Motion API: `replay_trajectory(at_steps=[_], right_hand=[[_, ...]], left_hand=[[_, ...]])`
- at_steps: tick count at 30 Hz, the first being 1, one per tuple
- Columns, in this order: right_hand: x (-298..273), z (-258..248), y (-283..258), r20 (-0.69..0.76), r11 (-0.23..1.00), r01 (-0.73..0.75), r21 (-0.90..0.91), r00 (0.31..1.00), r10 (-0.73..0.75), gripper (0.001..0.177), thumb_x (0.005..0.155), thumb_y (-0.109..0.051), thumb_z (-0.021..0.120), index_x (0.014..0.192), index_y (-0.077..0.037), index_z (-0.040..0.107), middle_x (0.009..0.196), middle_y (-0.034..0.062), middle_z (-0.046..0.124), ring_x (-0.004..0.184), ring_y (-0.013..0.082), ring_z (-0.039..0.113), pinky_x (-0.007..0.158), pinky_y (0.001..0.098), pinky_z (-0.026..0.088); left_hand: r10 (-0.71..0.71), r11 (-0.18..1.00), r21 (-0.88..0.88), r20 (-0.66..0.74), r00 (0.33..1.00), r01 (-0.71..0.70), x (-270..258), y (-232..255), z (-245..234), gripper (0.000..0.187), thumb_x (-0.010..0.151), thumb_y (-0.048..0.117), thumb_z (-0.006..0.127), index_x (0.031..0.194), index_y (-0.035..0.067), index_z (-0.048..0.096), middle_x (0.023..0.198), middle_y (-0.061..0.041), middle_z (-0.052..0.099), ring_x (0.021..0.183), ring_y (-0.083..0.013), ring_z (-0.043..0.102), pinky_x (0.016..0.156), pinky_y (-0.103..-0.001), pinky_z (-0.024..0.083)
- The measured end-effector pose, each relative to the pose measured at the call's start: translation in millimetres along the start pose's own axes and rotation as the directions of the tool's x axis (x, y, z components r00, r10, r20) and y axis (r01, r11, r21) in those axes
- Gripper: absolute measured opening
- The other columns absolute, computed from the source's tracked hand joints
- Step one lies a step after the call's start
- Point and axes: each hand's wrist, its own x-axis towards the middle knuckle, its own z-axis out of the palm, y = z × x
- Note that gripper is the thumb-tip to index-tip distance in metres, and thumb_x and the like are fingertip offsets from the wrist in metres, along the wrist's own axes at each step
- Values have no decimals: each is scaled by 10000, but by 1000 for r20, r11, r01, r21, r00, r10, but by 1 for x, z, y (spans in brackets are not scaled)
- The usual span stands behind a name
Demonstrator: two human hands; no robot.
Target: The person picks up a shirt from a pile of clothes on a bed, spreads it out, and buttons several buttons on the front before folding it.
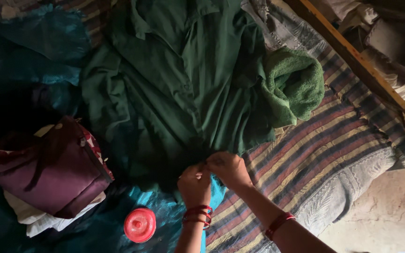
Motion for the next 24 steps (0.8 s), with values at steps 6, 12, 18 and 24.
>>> replay_trajectory(at_steps=[6, 12, 18, 24], right_hand=[[0, 3, 8, 23, 995, 64, 70, 998, -66, 284, 818, -186, 752, 1075, -66, 772, 987, 106, 810, 935, 159, 791, 819, 302, 622], [0, 0, 2, -9, 996, 72, -54, 997, -72, 290, 834, -242, 784, 1066, -68, 789, 974, 128, 795, 935, 171, 789, 786, 318, 620], [4, 1, 7, -13, 997, 26, 79, 1000, -25, 318, 794, -204, 777, 1064, -41, 741, 940, 92, 812, 901, 160, 798, 766, 311, 626], [7, 7, 9, 51, 966, -93, 239, 995, 83, 331, 767, -157, 807, 1059, -29, 716, 912, 115, 807, 854, 170, 773, 742, 320, 624]], left_hand=[[-43, 999, 18, -40, 998, 44, -8, -12, 4, 220, 875, 201, 670, 831, 9, 768, 790, -181, 757, 757, -296, 792, 682, -365, 614], [-145, 982, -121, 35, 989, 148, 4, -27, 4, 216, 822, 193, 723, 919, 13, 793, 851, -158, 802, 817, -243, 816, 758, -330, 622], [-182, 980, -71, 48, 982, 185, 6, -21, 2, 234, 804, 231, 784, 907, 22, 803, 846, -143, 808, 804, -224, 812, 753, -320, 623], [-123, 985, -107, 132, 984, 137, 12, -50, 6, 200, 823, 210, 745, 907, 43, 817, 845, -131, 810, 779, -209, 806, 725, -316, 612]])
